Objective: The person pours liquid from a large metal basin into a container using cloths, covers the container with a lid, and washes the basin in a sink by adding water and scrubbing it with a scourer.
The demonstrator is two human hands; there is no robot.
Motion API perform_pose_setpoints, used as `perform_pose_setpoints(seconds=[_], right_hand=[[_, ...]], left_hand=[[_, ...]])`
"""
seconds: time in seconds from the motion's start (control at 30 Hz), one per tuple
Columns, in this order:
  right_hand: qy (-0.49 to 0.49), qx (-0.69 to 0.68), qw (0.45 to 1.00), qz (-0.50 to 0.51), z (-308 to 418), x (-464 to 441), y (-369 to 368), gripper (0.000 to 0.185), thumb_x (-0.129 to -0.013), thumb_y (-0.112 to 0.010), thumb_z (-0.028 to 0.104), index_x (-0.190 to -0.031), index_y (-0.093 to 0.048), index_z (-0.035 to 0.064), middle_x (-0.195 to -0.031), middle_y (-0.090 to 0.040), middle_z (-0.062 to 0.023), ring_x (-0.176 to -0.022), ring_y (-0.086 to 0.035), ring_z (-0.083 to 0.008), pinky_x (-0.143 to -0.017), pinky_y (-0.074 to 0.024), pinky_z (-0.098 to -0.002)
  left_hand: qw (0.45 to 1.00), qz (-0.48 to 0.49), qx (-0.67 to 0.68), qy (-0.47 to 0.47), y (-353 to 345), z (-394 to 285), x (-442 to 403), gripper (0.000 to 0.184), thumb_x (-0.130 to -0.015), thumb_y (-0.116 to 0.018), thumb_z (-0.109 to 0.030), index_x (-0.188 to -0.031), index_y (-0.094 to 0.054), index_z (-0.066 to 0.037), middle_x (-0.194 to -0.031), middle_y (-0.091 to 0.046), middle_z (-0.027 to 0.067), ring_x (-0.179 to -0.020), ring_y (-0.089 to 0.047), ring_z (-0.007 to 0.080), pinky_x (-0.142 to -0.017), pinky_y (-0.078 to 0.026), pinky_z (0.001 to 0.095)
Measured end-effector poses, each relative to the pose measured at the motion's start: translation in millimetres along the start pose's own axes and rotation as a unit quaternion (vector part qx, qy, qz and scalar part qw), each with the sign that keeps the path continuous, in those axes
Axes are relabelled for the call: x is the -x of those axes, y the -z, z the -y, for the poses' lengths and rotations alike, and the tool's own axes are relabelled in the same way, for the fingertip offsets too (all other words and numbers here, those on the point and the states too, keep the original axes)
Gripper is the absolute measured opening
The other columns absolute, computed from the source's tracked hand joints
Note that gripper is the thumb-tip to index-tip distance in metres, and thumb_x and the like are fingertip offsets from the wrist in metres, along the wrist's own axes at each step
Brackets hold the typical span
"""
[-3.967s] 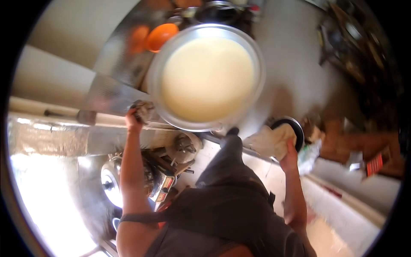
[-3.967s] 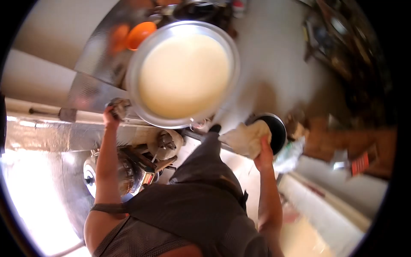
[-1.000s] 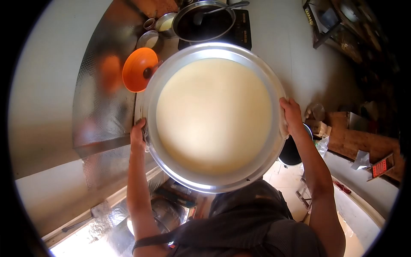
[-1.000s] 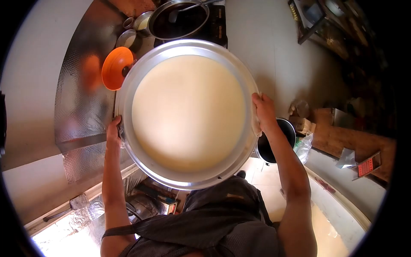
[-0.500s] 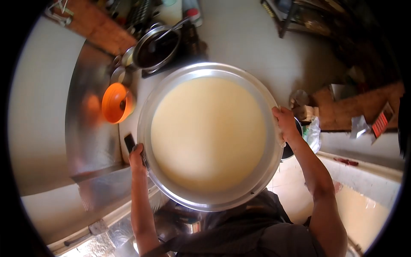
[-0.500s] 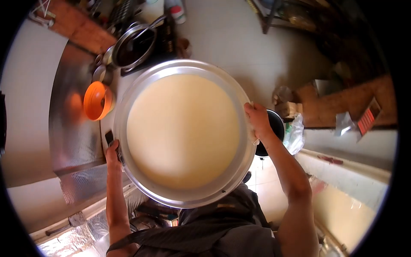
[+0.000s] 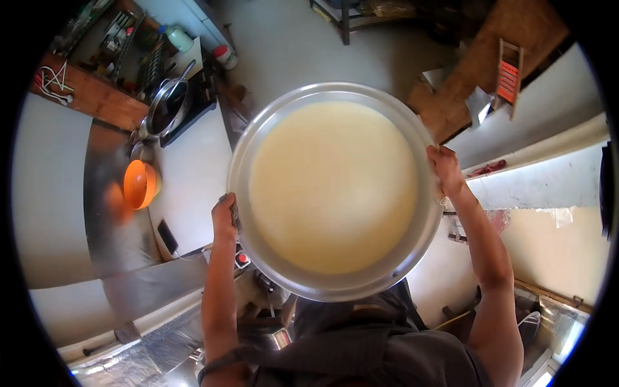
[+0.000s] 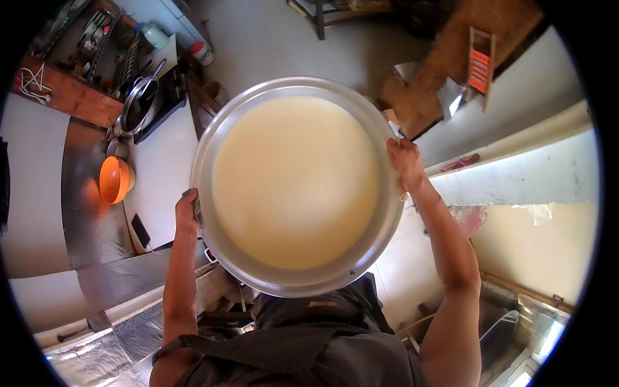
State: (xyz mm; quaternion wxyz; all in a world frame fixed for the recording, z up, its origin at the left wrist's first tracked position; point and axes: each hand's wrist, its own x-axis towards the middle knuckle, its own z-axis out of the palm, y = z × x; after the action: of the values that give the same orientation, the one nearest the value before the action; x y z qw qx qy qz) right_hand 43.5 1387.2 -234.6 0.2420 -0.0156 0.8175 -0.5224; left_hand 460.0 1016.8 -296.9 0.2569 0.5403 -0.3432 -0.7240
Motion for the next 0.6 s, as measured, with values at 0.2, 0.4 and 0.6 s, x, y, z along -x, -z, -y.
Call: perform_pose_setpoints(seconds=[0.2,0.4,0.6], right_hand=[[-0.011,-0.027,1.000,0.011,-32,20,103,0.027,-0.089,-0.060,0.026,-0.081,-0.061,0.0006,-0.073,-0.058,-0.0047,-0.069,-0.054,-0.0148,-0.062,-0.0444,-0.0323],[-0.070,-0.069,0.995,-0.030,-118,21,174,0.026,-0.089,-0.061,0.025,-0.083,-0.063,-0.0001,-0.075,-0.059,-0.0031,-0.068,-0.053,-0.0138,-0.062,-0.0436,-0.0312],[-0.089,-0.033,0.991,-0.099,-177,51,193,0.028,-0.091,-0.061,0.025,-0.083,-0.064,-0.0011,-0.072,-0.058,-0.0018,-0.065,-0.050,-0.0112,-0.059,-0.0409,-0.0291]], left_hand=[[0.999,0.021,-0.017,0.027,-52,74,23,0.019,-0.089,-0.065,-0.013,-0.101,-0.066,0.001,-0.091,-0.069,0.0091,-0.078,-0.067,0.0211,-0.070,-0.054,0.0338],[0.994,0.076,-0.042,0.066,-94,140,36,0.019,-0.092,-0.062,-0.015,-0.105,-0.066,-0.002,-0.094,-0.072,0.0100,-0.080,-0.070,0.0224,-0.071,-0.057,0.0343],[0.995,0.056,-0.078,0.038,-106,203,22,0.015,-0.089,-0.064,-0.011,-0.100,-0.067,-0.003,-0.089,-0.070,0.0071,-0.077,-0.068,0.0197,-0.073,-0.055,0.0321]])
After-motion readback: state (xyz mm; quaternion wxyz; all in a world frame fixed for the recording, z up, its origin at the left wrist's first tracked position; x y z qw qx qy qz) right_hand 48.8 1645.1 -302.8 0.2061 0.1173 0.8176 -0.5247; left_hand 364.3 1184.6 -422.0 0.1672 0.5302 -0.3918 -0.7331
